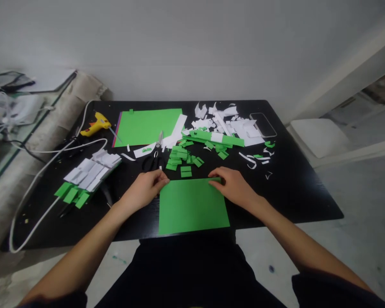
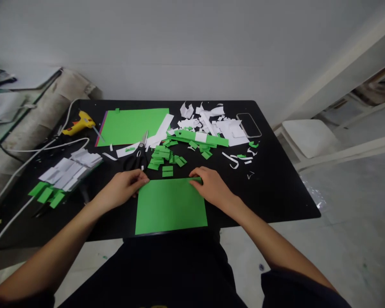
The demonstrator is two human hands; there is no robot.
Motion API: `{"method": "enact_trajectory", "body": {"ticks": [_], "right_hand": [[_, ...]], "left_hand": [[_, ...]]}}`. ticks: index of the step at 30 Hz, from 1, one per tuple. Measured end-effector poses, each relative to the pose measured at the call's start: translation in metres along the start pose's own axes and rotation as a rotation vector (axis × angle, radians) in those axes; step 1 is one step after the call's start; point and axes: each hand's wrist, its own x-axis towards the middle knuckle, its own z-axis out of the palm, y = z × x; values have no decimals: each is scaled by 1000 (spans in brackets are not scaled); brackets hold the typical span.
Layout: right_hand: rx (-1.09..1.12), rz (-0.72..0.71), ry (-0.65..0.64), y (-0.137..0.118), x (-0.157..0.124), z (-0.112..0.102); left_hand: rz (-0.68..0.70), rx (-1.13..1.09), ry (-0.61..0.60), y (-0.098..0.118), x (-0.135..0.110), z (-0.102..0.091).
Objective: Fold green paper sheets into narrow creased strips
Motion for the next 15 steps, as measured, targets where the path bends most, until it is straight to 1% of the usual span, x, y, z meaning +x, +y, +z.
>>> {"method": "enact_trajectory", "body": {"ticks": [2,4,7,9,11,12,15], "right_hand": [[-93,-111,100,0,-7,9],[-134,-250,157,-2,-14,19],[-105,-399,117,-10,-25,35],[-103,-438,89,-14,-30,45],[-123,-451,68,-17,-34,53],[-135,-455,59,-18,-35,57],[-159,-467,38,-20,-35,62]], "left_hand": [[30,40,52,-3,-1,1],[59,87,84,-5,-2,2],[87,175,131,-9,-5,6],[112,270,221,-11,-10,13],[177,367,314,-9,-18,24],[231,400,329,-7,-23,31],[415,464,293,1,-38,54]]}}
